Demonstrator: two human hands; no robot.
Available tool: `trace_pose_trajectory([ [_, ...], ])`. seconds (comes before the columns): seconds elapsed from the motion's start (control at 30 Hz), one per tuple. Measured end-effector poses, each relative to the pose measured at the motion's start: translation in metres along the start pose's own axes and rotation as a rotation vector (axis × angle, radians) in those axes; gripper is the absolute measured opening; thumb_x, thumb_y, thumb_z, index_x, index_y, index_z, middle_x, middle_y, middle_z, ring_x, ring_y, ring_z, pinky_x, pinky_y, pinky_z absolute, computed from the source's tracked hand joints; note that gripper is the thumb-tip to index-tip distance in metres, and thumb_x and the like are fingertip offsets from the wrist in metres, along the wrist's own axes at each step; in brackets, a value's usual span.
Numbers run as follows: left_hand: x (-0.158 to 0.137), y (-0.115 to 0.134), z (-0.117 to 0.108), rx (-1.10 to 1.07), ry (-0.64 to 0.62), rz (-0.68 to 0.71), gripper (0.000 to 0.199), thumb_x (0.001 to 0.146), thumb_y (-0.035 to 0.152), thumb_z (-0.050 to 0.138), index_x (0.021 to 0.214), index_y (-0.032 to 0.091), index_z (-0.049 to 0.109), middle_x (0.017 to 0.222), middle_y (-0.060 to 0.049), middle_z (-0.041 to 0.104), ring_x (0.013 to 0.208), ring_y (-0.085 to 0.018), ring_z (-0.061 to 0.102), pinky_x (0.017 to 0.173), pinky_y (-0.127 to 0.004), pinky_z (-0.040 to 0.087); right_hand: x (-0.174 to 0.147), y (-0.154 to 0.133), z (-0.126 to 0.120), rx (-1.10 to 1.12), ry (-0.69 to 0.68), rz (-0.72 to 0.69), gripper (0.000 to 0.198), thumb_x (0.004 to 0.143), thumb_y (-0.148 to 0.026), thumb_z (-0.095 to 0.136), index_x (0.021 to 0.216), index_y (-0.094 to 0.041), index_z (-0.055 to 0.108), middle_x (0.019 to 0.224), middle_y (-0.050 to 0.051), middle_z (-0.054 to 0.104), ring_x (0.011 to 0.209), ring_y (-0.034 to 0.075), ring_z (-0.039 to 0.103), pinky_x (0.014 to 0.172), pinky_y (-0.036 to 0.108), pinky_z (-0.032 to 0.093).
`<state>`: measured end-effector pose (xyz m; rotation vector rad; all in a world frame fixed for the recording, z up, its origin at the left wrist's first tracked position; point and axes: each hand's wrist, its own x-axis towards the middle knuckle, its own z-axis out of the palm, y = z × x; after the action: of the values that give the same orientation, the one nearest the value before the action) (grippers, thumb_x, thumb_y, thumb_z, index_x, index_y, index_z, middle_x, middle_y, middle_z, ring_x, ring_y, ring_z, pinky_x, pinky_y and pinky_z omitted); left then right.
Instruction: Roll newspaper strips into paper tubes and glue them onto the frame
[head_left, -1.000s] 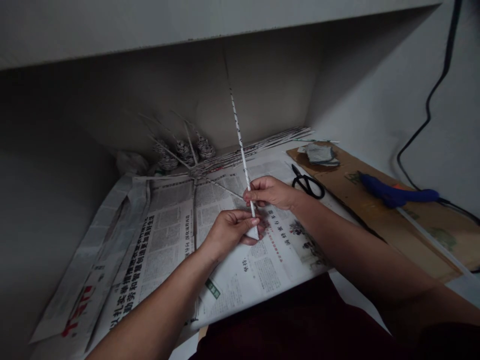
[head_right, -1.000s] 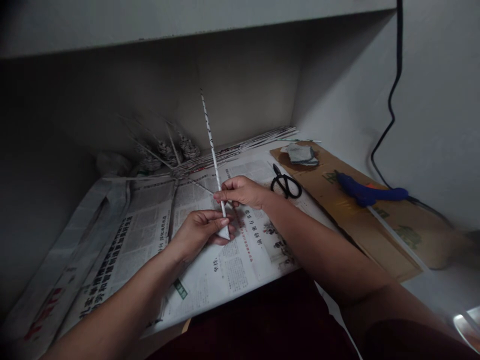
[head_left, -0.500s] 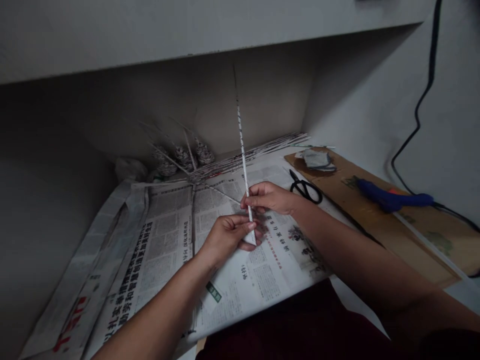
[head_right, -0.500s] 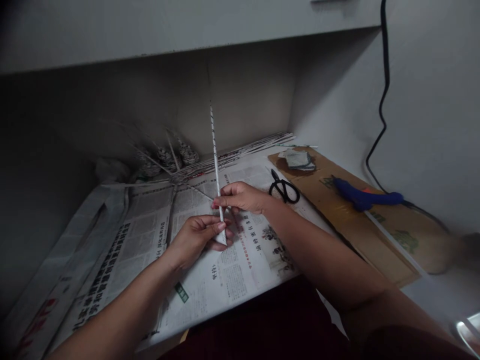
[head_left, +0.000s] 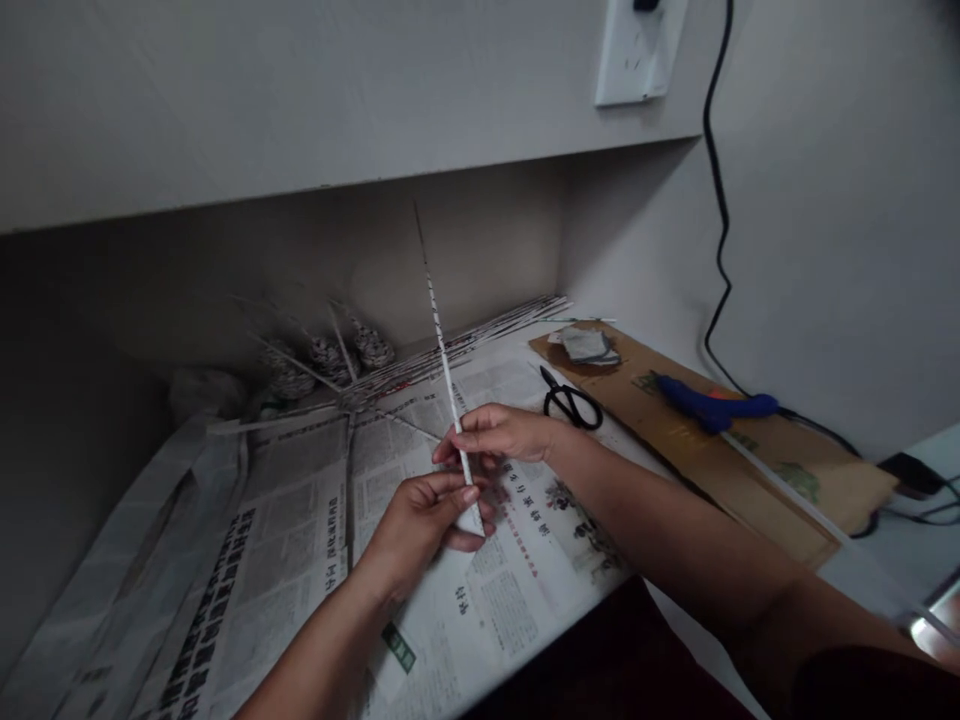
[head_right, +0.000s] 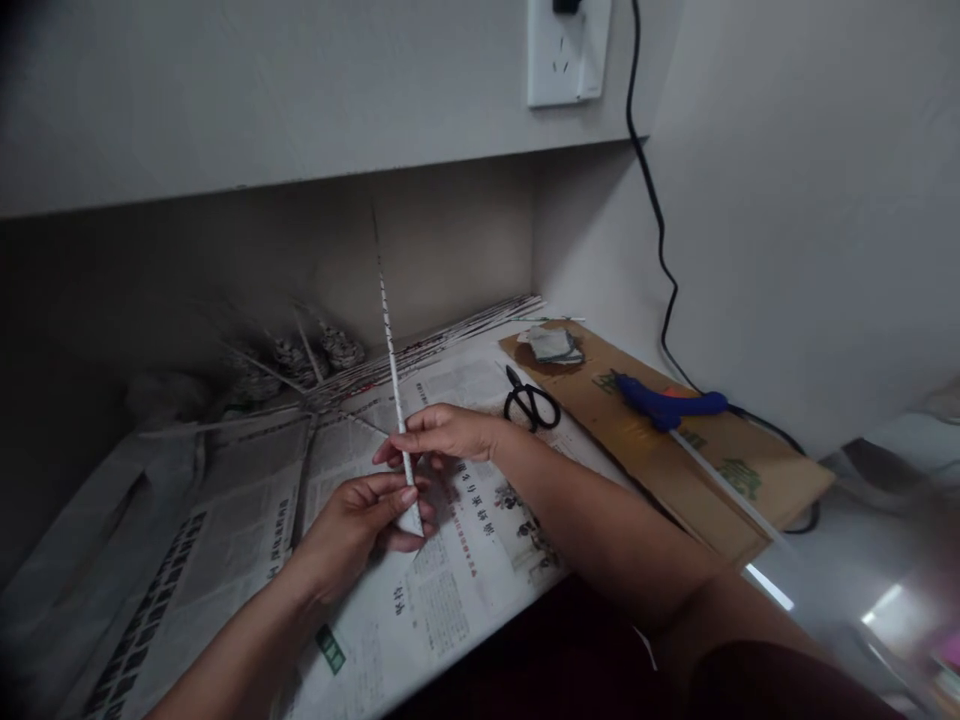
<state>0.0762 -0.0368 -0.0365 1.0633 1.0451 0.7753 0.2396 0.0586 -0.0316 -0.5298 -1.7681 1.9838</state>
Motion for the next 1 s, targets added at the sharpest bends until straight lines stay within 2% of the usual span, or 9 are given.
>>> trace_pose_trajectory([
  [0.17,0.0001,-0.0014,0.0013,-0.034,-0.011,-0.006,0.037,0.073,0.041,0.067,0.098,0.013,0.067,0.080,-0.009,0.067,0.069,-0.018,0.064,0.059,-0.029,0.054,0.0007,0.0026,-0.0005,0.018,0.070,-0.017,0.034,0.073,-0.044,0.069,0.081,-0.011,0.068,0.078,0.003,0.065,0.057,0.005,0.052,0.044,0.015,0.034],
  [0.33,0.0005,-0.0022,0.0010,-0.007,0.011,-0.011,0.040,0.072,0.041,0.068,0.099,0.011,0.067,0.079,-0.009,0.067,0.067,-0.018,0.064,0.060,-0.031,0.055,0.0066,0.0051,0.0024,-0.001,0.221,-0.038,0.035,0.067,-0.044,0.074,0.071,-0.010,0.067,0.066,0.001,0.062,0.049,0.004,0.045,0.040,0.016,0.028],
  [0.4,0.0003,-0.0014,0.0004,0.000,0.009,-0.002,0.039,0.073,0.041,0.068,0.099,0.012,0.067,0.078,-0.008,0.067,0.067,-0.017,0.063,0.060,-0.030,0.054,0.0063,0.0039,0.0026,-0.040,0.263,-0.051,0.036,0.069,-0.045,0.072,0.069,-0.010,0.067,0.063,0.001,0.061,0.048,0.004,0.044,0.041,0.016,0.028],
  [0.57,0.0004,0.0007,-0.0011,0.008,-0.001,0.022,0.037,0.074,0.041,0.066,0.099,0.012,0.067,0.080,-0.009,0.066,0.068,-0.017,0.063,0.061,-0.030,0.054,-0.0002,-0.0024,0.0004,-0.054,0.079,-0.026,0.039,0.077,-0.049,0.063,0.088,-0.012,0.070,0.081,0.004,0.066,0.062,0.007,0.054,0.049,0.017,0.037],
  [0.83,0.0024,-0.0013,-0.0020,0.023,0.011,-0.005,0.036,0.073,0.038,0.068,0.098,0.013,0.067,0.079,-0.009,0.067,0.070,-0.017,0.063,0.064,-0.032,0.054,0.0037,0.0002,0.0006,0.018,0.188,-0.035,0.037,0.079,-0.046,0.062,0.081,-0.010,0.070,0.074,0.006,0.066,0.061,0.008,0.055,0.047,0.017,0.036],
  [1.0,0.0020,-0.0014,-0.0033,0.007,0.009,-0.006,0.037,0.071,0.038,0.070,0.098,0.013,0.067,0.080,-0.009,0.068,0.070,-0.018,0.064,0.063,-0.033,0.055,-0.0005,-0.0001,-0.0011,0.059,0.044,-0.005,0.036,0.082,-0.044,0.060,0.098,-0.013,0.069,0.083,0.006,0.067,0.067,0.009,0.059,0.051,0.017,0.039],
])
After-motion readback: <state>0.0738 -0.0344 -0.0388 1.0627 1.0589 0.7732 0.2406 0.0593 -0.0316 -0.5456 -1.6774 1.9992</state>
